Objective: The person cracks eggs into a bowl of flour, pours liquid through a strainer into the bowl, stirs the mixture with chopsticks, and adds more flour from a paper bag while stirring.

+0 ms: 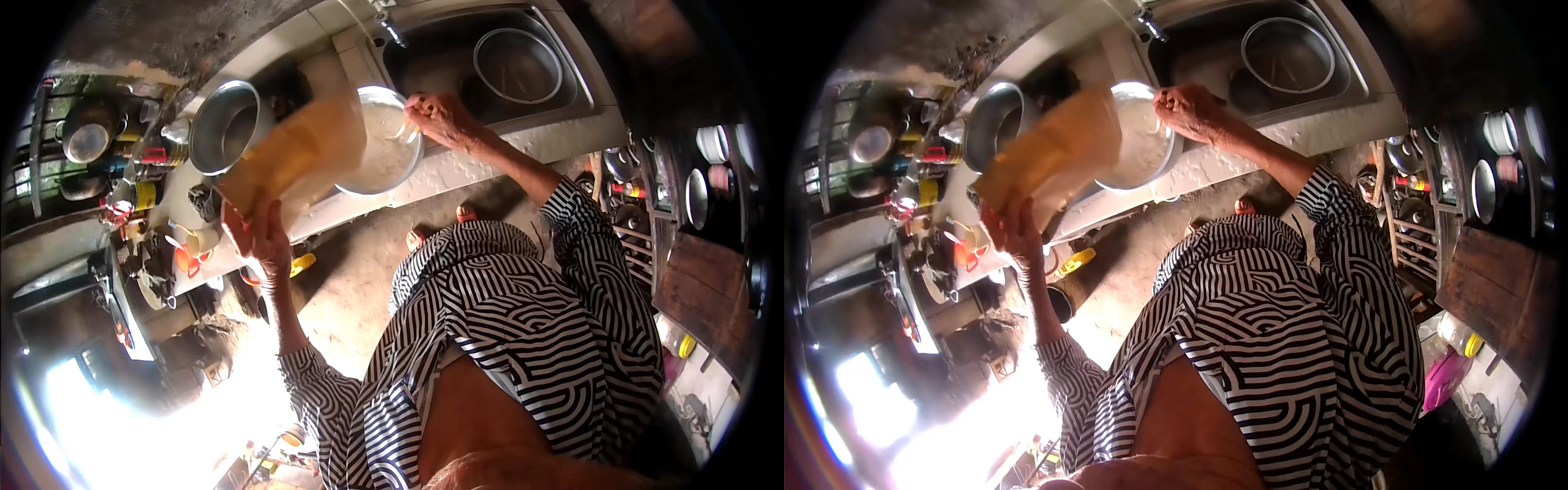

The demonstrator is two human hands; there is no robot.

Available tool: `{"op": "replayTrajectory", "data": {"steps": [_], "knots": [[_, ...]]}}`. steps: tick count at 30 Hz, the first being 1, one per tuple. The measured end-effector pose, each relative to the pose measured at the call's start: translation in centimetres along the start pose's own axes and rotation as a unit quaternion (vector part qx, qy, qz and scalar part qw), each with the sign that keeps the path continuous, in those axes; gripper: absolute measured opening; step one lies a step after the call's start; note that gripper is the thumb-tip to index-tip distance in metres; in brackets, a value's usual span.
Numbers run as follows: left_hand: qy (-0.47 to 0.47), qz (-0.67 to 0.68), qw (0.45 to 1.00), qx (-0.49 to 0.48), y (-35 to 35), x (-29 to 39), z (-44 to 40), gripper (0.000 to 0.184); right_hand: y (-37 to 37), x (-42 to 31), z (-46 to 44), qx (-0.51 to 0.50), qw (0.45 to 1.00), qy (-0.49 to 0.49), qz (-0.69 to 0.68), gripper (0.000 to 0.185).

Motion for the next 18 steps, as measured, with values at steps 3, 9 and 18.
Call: {"op": "replayTrajectory", "data": {"steps": [3, 9, 18], "knots": [[0.018, -0.046, 0.997, 0.054, 1.6, 0.0, 0.6, 0.025, -0.1, -1.1, 0.5, -0.006, 0.988, 0.084, 0.133, 0.010], [0.193, -0.008, 0.978, 0.072, 3.8, -2.5, 4.9, 0.025, -1.9, 1.7, -0.5, -0.116, 0.985, -0.109, -0.071, 0.019], [0.574, 0.223, 0.662, 0.427, 8.6, -1.6, 30.3, 0.031, -0.2, 1.3, -1.2, -0.121, 0.978, -0.169, -0.005, 0.022]]}}
Point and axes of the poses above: each hand's wrist, its own z-axis away from the middle knuckle, its own y-axis out of the back of the hand, x = y × z, the point moved 7 cm from there along -z, towards the middle knuckle, and after that the axes turned 15 degrees about -y, right-handed, at the moved point
